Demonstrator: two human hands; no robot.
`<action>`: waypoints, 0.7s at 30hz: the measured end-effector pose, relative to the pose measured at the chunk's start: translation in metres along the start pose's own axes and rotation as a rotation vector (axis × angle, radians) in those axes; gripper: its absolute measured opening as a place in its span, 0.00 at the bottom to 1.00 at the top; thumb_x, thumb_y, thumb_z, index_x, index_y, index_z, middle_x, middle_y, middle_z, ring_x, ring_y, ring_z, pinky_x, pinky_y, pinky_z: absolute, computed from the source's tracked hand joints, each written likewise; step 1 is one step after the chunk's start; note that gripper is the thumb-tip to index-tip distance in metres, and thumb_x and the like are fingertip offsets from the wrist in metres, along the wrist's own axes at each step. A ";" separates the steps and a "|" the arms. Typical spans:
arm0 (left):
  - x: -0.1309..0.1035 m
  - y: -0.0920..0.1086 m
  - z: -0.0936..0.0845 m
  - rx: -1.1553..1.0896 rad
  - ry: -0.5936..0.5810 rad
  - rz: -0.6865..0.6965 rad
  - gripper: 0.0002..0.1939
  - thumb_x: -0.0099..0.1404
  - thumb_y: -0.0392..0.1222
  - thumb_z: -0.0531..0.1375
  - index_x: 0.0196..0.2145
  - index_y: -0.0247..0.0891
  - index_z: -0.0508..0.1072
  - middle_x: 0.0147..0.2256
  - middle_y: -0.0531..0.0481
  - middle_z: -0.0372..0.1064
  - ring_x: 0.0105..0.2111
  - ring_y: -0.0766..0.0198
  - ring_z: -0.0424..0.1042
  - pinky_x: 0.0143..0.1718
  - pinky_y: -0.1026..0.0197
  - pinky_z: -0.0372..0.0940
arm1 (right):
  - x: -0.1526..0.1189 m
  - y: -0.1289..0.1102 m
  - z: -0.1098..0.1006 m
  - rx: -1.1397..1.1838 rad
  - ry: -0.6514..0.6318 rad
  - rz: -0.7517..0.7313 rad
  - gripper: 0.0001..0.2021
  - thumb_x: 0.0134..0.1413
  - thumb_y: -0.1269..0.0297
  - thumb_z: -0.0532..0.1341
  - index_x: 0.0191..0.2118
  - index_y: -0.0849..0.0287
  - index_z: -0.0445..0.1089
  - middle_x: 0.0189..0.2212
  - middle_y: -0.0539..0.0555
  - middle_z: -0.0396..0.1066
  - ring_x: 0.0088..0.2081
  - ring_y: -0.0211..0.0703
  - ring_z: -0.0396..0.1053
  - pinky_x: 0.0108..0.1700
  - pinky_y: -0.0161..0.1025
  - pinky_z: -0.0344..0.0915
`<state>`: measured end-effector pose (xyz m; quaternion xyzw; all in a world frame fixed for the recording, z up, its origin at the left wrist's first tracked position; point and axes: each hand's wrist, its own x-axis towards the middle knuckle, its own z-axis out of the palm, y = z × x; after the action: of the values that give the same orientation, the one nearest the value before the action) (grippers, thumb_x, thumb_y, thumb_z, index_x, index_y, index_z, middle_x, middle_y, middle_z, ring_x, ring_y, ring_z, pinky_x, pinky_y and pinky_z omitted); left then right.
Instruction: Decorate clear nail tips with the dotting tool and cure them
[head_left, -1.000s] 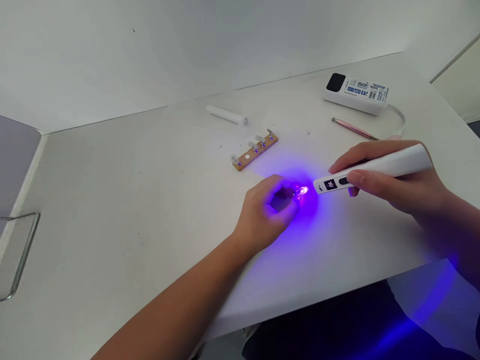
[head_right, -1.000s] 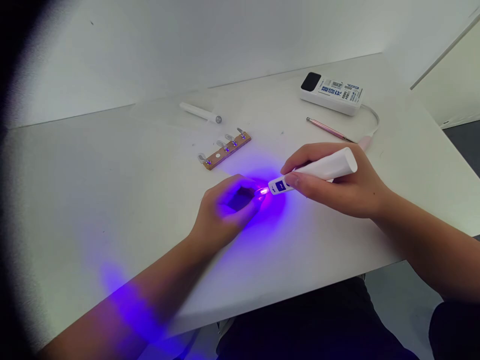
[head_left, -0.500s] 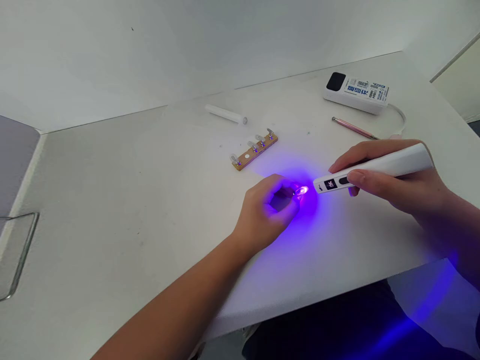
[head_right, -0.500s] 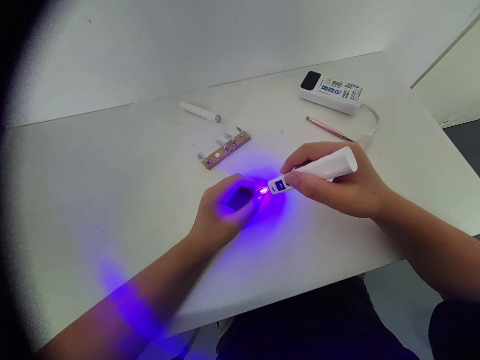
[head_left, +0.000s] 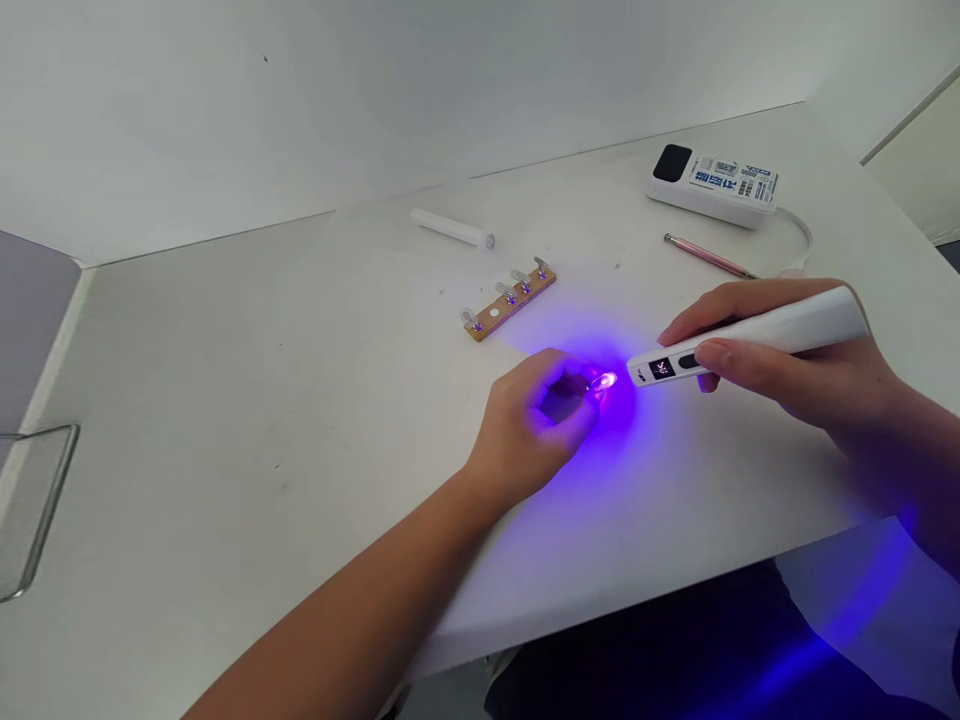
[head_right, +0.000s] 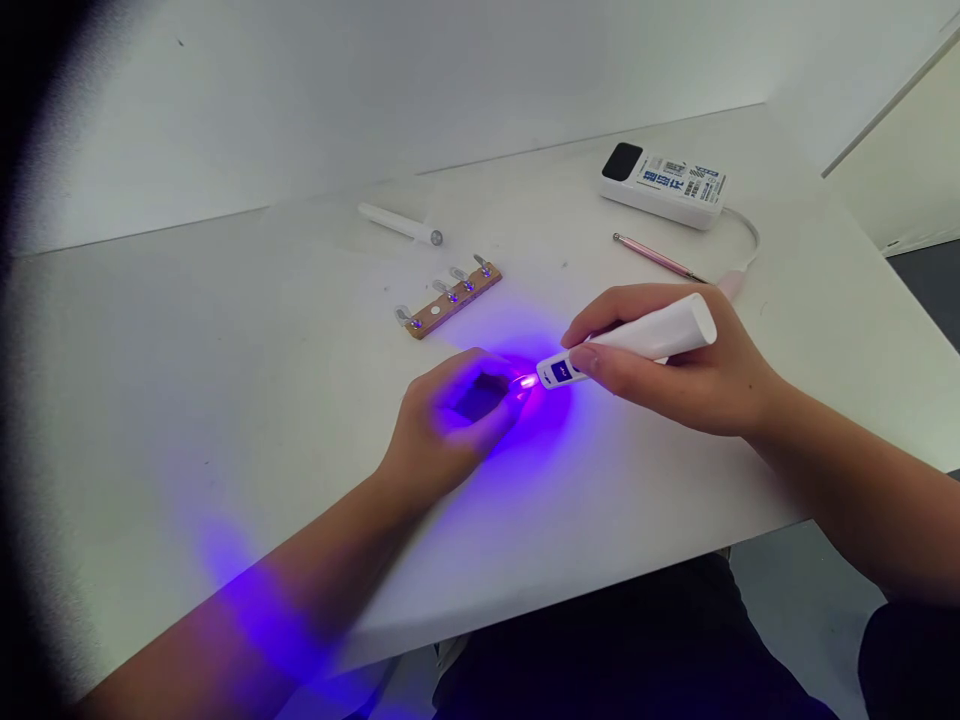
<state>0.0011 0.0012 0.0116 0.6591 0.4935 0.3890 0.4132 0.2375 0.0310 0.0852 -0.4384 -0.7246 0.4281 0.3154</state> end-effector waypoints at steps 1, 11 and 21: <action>0.000 0.000 0.000 0.001 0.001 -0.001 0.01 0.66 0.39 0.64 0.35 0.40 0.76 0.34 0.49 0.78 0.36 0.59 0.78 0.39 0.57 0.74 | 0.000 0.000 0.000 0.003 -0.001 -0.002 0.08 0.63 0.56 0.70 0.35 0.52 0.82 0.23 0.51 0.76 0.24 0.41 0.69 0.25 0.41 0.60; 0.000 0.001 0.000 0.007 0.003 -0.009 0.01 0.66 0.39 0.64 0.35 0.40 0.76 0.35 0.49 0.79 0.36 0.59 0.78 0.38 0.57 0.74 | 0.001 0.001 -0.002 0.003 -0.006 0.000 0.09 0.63 0.54 0.70 0.36 0.52 0.83 0.24 0.50 0.75 0.24 0.41 0.69 0.25 0.41 0.59; -0.001 0.000 0.001 -0.020 -0.001 -0.010 0.01 0.65 0.38 0.64 0.36 0.40 0.77 0.35 0.49 0.78 0.36 0.59 0.78 0.39 0.56 0.74 | 0.001 -0.002 0.000 0.010 -0.003 0.000 0.07 0.62 0.57 0.70 0.35 0.52 0.82 0.23 0.50 0.75 0.23 0.40 0.68 0.24 0.41 0.59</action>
<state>0.0015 0.0006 0.0110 0.6524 0.4929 0.3916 0.4220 0.2365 0.0316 0.0868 -0.4360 -0.7230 0.4325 0.3164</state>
